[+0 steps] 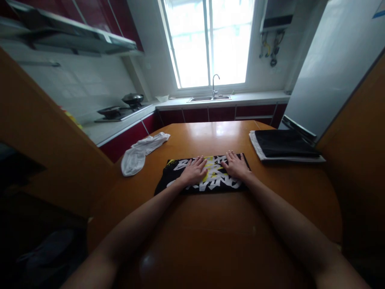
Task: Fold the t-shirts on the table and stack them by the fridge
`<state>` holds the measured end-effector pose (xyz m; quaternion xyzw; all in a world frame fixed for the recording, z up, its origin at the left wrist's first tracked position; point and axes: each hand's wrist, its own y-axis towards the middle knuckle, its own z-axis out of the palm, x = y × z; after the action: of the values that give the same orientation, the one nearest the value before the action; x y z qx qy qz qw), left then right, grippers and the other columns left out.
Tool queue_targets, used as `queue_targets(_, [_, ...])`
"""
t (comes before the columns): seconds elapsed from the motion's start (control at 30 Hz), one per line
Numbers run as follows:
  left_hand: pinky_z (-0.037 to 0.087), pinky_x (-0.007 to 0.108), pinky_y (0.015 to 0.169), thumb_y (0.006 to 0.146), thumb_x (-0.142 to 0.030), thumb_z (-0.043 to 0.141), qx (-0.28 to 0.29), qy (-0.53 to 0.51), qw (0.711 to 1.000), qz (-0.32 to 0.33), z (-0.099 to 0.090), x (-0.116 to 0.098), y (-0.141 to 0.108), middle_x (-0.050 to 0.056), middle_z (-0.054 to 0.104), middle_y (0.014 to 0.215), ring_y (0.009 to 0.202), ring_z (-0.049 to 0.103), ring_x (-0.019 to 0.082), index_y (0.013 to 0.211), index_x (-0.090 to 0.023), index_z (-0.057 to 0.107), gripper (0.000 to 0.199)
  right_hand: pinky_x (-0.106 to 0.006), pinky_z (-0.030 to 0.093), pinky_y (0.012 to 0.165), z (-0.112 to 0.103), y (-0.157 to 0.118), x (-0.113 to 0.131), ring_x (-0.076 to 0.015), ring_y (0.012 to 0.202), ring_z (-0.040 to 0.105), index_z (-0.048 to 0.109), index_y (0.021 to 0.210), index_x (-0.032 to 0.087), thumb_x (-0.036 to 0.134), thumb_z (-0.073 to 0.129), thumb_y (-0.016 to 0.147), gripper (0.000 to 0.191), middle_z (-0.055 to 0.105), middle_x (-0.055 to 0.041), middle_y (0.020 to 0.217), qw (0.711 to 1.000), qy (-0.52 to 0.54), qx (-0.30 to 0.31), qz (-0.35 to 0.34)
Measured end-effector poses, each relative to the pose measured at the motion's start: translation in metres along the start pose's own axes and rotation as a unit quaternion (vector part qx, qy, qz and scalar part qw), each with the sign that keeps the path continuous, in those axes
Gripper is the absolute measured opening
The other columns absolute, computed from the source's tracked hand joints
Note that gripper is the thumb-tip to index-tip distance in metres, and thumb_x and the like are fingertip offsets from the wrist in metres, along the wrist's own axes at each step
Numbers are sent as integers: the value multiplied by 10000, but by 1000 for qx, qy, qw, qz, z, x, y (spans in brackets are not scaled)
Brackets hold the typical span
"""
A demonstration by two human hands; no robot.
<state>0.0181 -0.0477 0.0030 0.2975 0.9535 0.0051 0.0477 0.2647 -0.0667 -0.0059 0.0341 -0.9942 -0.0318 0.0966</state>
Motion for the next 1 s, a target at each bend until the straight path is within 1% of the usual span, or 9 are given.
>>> queue_targets(0.07, [123,549,1230,1004,-515,275,5,-7,1000,-3,-1,0,0,96,190,1666,1541,152,269,1564,-201,326,644,-566,52,1217,-6,-1,-22,-292,1532,163,311,1563,71,542,286,1019,720,241,-182,1638,999,5,-5,47])
queue_targets(0.13, [122,554,1228,1006,-507,277,10,-13,1000,-5,-2,0,0,94,185,1667,1540,155,267,1564,-212,324,632,-546,90,1215,-13,-4,-31,-308,1522,196,336,1542,26,496,296,1030,696,268,-224,1618,996,19,-38,78])
queue_targets(0.2, [130,556,1225,1011,-513,269,11,-15,1000,-6,-3,0,0,102,186,1666,1539,157,272,1562,-205,327,634,-516,114,1214,-17,-7,-24,-312,1515,213,354,1521,-15,434,291,1038,663,283,-255,1603,993,29,-87,76])
queue_targets(0.3, [152,556,1220,1018,-538,250,-7,-16,1000,1,-2,-1,-1,116,212,1659,1536,166,283,1556,-185,339,650,-467,119,1221,-16,-14,10,-275,1519,209,357,1529,18,383,310,1023,626,277,-215,1619,992,30,-122,19])
queue_targets(0.4, [164,543,1221,1022,-529,263,-32,-11,999,9,-1,-1,-1,115,251,1649,1533,179,279,1554,-185,341,638,-476,120,1224,-6,-22,47,-249,1522,210,337,1553,81,392,374,982,652,264,-159,1636,995,34,-71,-58])
queue_targets(0.5, [156,555,1219,1018,-514,290,-32,-1,999,12,0,0,-1,130,269,1640,1527,201,287,1544,-169,364,634,-525,106,1218,3,-27,65,-259,1526,196,340,1553,82,434,356,975,677,258,-152,1638,996,37,-5,-81])
queue_targets(0.8, [180,550,1215,1009,-520,328,-26,-29,999,6,-4,0,5,129,297,1626,1521,228,279,1520,-167,412,627,-515,73,1222,1,-29,62,-240,1533,170,326,1561,90,441,321,981,678,231,-138,1649,996,49,11,-74])
queue_targets(0.93, [272,447,1206,1039,-401,233,-94,-99,989,-50,-16,17,3,143,449,1545,1466,365,232,1454,-125,506,568,-515,75,1220,2,-28,63,-241,1536,157,313,1568,102,439,346,973,685,220,-134,1653,996,50,16,-70])
queue_targets(1.0, [239,489,1215,1032,-395,259,-120,-74,986,-94,-19,32,-5,144,457,1539,1470,355,257,1436,-138,531,551,-518,74,1220,3,-27,62,-240,1536,155,306,1572,105,448,341,975,689,212,-128,1655,996,51,21,-66])
